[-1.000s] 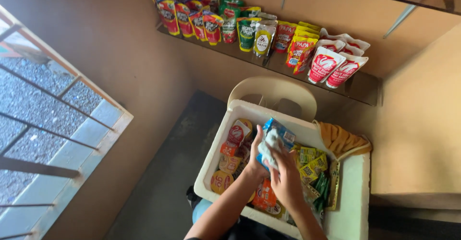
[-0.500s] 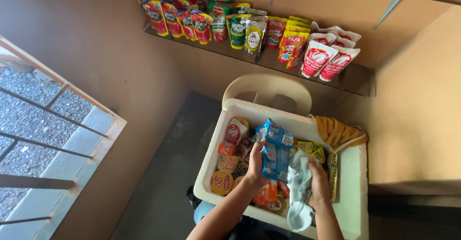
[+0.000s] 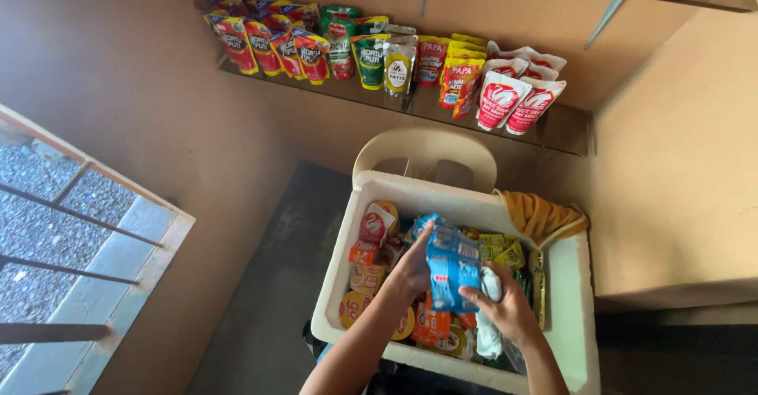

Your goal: Wiping down various packaged food items with a cloth and organizing them on shelves.

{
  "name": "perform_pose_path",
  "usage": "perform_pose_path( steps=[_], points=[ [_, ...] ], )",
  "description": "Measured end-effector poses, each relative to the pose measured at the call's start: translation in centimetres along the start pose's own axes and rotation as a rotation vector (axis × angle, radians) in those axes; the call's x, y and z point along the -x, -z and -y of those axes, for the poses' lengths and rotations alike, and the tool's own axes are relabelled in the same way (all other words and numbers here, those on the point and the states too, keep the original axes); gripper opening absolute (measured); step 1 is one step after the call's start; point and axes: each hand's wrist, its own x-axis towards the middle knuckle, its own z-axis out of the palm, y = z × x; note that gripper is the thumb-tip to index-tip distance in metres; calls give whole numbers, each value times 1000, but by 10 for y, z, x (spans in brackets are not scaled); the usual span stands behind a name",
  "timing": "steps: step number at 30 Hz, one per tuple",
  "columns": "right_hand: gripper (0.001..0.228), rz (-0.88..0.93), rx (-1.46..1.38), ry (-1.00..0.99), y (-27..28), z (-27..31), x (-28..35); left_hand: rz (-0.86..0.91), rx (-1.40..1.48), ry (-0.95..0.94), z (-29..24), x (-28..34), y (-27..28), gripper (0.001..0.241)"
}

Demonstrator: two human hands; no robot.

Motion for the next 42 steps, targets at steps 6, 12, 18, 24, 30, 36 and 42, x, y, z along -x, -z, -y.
perform_pose_path(
  steps=[6,12,18,24,30,36,42],
  points=[
    [39,86,155,220,6,-26,19,-41,-140,-7,-37,-32,20,39],
    [35,-344,-192,-89,65,-84,6,-181,-373,-196,-37,0,-24,35],
    [53,-418,326,616,-42,78,-16,-64,-340,-188,-5,10,-72,50],
    [52,-251,561,753,-71,33,2,-34,-194,-193,-16,-1,-29,68],
    [36,-213,254,43,-16,-70,-15,-55,-273,-236,-33,41,-65,59],
    [50,92,-606,-5,15,-59,-45,-22,-363,-224,-17,23,-29,45],
    [39,26,-65,52,-11,30,-27,6,-213,-92,-28,46,-61,53]
  ],
)
